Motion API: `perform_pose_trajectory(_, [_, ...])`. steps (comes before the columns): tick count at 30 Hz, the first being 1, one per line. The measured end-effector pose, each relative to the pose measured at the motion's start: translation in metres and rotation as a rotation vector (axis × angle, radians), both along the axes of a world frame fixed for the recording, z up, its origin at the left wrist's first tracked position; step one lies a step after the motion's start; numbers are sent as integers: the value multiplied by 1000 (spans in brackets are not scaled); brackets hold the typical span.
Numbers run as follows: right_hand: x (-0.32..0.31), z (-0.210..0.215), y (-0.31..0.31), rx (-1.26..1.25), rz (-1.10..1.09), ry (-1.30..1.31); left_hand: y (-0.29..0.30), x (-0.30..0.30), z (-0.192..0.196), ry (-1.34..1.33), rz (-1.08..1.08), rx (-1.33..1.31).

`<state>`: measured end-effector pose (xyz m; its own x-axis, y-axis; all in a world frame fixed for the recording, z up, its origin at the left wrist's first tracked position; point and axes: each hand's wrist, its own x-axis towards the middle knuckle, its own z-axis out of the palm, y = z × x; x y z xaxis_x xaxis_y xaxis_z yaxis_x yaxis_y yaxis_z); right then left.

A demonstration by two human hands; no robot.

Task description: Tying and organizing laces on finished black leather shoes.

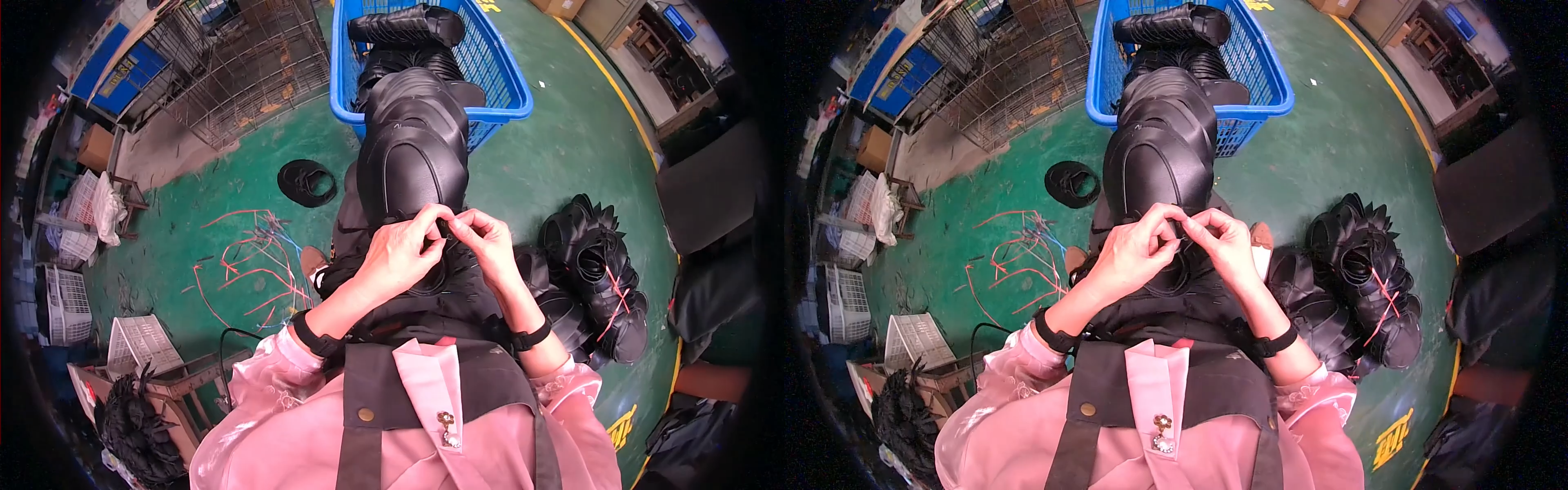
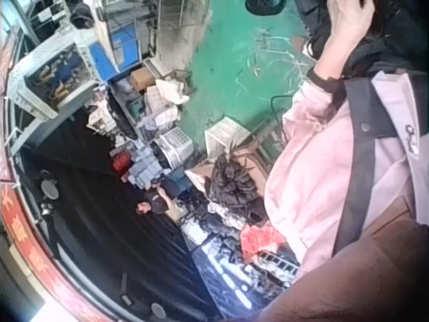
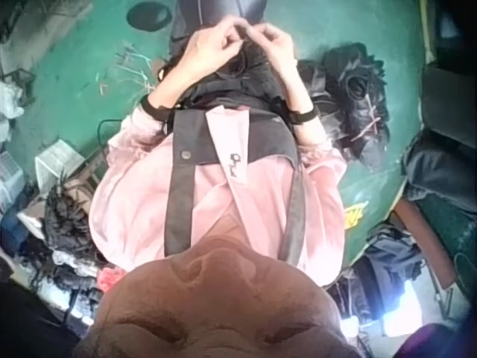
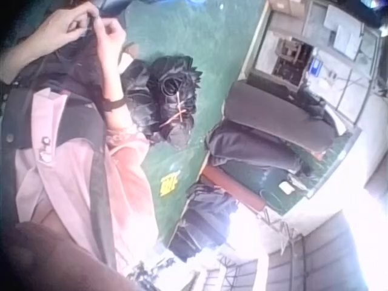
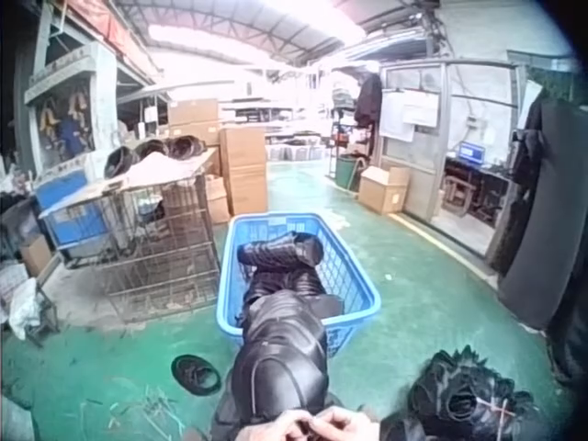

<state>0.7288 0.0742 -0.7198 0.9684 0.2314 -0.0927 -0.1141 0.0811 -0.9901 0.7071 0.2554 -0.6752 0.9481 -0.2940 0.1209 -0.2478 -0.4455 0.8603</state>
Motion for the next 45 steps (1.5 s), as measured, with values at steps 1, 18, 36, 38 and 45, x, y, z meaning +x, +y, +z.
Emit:
perform_pose_trajectory(1, [-1, 1, 1, 1, -2, 0, -1, 1, -1, 0, -2, 1])
perform_pose_trajectory(18, [-7, -33, -90, -859, -266, -561, 58, -16, -35, 134, 340, -383])
perform_pose_trajectory(36, [-11, 6, -33, -481, -104, -273, 165, -1, -68, 109, 597, -1505])
perform_pose_trajectory(38, [-15, 25, -10, -542, -3, -468, 178, -1, -57, -12, 691, -1571])
perform_pose_trajectory(45, [-12, 28, 20, -844, -43, -634, 183, -13, -20, -130, 702, -1332])
